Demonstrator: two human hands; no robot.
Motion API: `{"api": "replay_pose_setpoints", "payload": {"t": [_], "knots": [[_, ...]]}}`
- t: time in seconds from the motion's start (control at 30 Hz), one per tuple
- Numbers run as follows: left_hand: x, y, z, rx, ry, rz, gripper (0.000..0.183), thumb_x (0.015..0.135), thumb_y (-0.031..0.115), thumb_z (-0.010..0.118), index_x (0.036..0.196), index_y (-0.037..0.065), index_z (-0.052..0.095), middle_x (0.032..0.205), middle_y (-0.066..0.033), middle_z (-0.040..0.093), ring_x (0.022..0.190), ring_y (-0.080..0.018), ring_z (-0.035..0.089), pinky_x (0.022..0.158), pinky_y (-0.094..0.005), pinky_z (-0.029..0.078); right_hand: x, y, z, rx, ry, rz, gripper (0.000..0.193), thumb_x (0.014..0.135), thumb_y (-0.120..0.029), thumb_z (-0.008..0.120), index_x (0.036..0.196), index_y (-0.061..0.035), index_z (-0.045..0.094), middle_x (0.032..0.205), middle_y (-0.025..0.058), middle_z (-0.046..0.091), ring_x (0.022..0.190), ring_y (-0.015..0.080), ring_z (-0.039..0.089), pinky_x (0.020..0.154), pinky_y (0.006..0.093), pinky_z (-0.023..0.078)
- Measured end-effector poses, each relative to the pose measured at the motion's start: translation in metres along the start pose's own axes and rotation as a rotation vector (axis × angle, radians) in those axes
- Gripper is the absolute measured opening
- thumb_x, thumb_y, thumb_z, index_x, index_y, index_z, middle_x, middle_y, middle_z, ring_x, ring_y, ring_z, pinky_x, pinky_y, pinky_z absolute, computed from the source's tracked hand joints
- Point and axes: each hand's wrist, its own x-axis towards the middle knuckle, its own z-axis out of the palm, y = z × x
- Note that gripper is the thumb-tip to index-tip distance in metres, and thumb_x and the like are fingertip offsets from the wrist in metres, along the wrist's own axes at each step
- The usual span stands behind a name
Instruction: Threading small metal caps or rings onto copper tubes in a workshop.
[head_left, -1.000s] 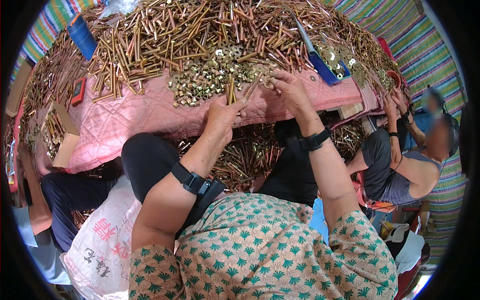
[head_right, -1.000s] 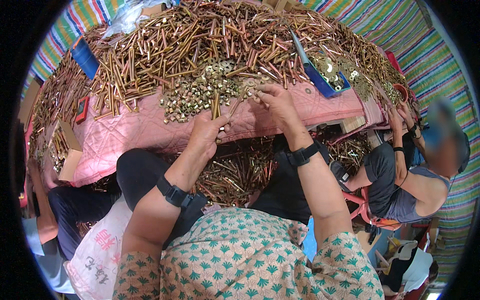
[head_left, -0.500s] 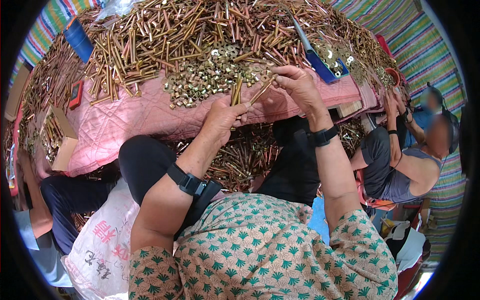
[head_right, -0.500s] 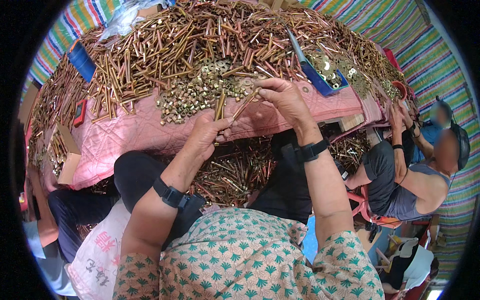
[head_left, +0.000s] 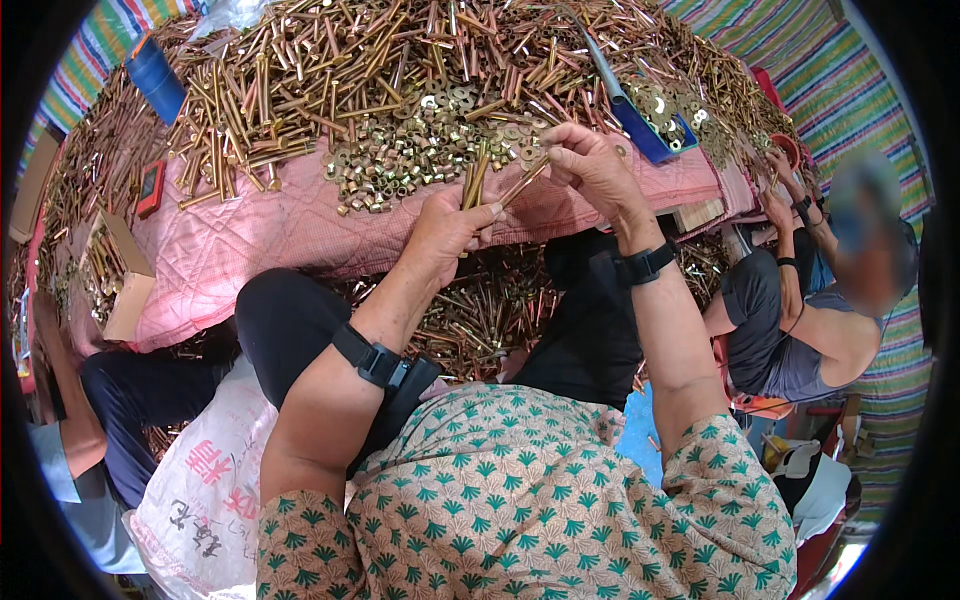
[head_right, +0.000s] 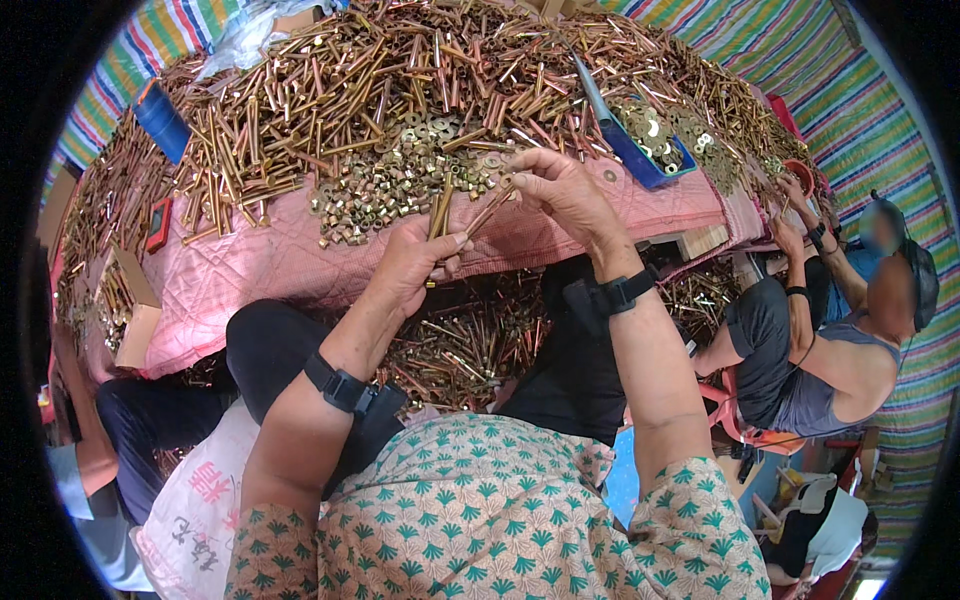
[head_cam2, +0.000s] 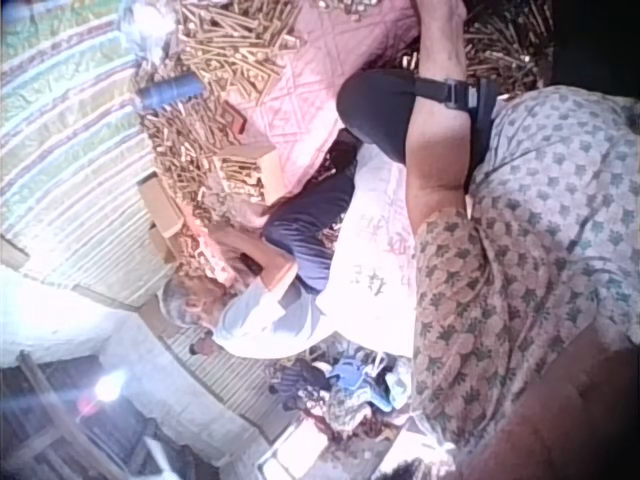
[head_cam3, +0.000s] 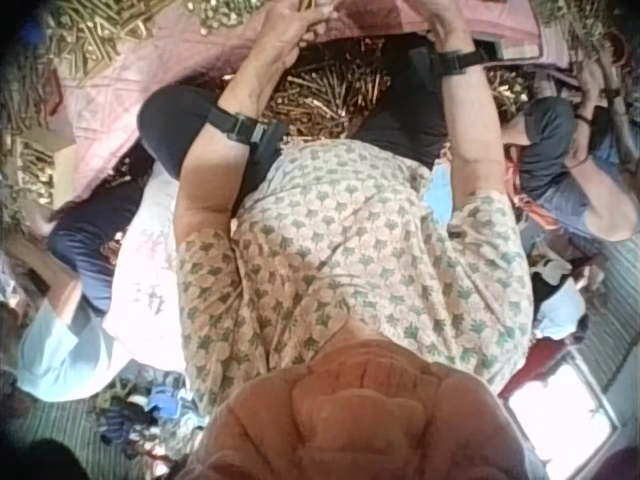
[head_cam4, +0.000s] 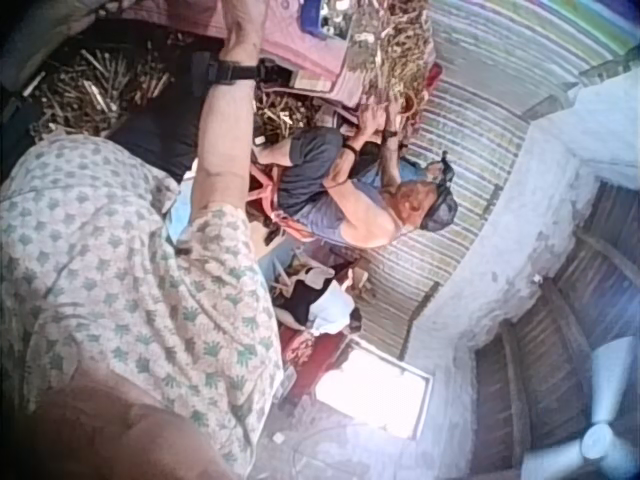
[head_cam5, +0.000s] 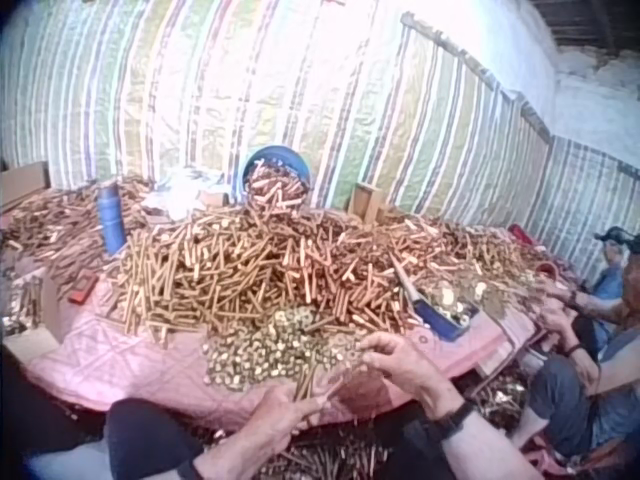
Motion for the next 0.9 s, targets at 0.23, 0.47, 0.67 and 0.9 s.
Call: {"api": "replay_pose_setpoints", "payload": {"t": [0.23,0.47,0.67,0.9], "knots": [[0.0,-0.005,0.002,0.043,0.034,-0.037,0.014,0.081,0.008,0.064,0.094,0.004,0.057,0.076,-0.0013,0.062,0.054,-0.0055,0.052,0.044,-0.0171,0.035,0.002,0.016,0.003,-0.045,0.076,0.037,0.008,0.089,-0.012,0.062,0.09,-0.0066,0.057,0.067,-0.0039,0.048,0.055,0.0043,0.04,0.049,0.019,0.03],[-0.003,0.003,0.002,0.071,-0.023,-0.065,0.017,0.08,0.008,0.063,0.095,0.003,0.058,0.076,-0.0037,0.064,0.054,-0.0053,0.052,0.044,-0.0173,0.036,-0.011,0.013,-0.008,0.051,0.025,0.018,0.013,0.09,-0.013,0.061,0.098,-0.0038,0.06,0.08,0.0014,0.059,0.062,0.006,0.052,0.054,0.0173,0.043],[-0.001,0.0,-0.001,0.013,-0.011,-0.099,0.015,0.081,0.009,0.064,0.094,0.002,0.059,0.078,-0.0048,0.065,0.054,-0.0058,0.052,0.046,-0.0175,0.037,-0.013,0.008,-0.002,0.044,-0.007,0.006,0.013,0.09,-0.014,0.061,0.097,-0.0032,0.06,0.079,0.001,0.059,0.061,0.0056,0.051,0.053,0.0164,0.042],[-0.001,0.0,0.001,0.072,-0.045,-0.067,0.018,0.084,0.007,0.061,0.1,-0.001,0.056,0.08,-0.0068,0.064,0.055,-0.0063,0.052,0.045,-0.0172,0.035,-0.013,0.017,-0.012,0.013,-0.052,-0.065,0.017,0.09,-0.02,0.062,0.097,-0.0048,0.059,0.076,-0.0012,0.056,0.056,0.0038,0.043,0.049,0.0172,0.035]]}}
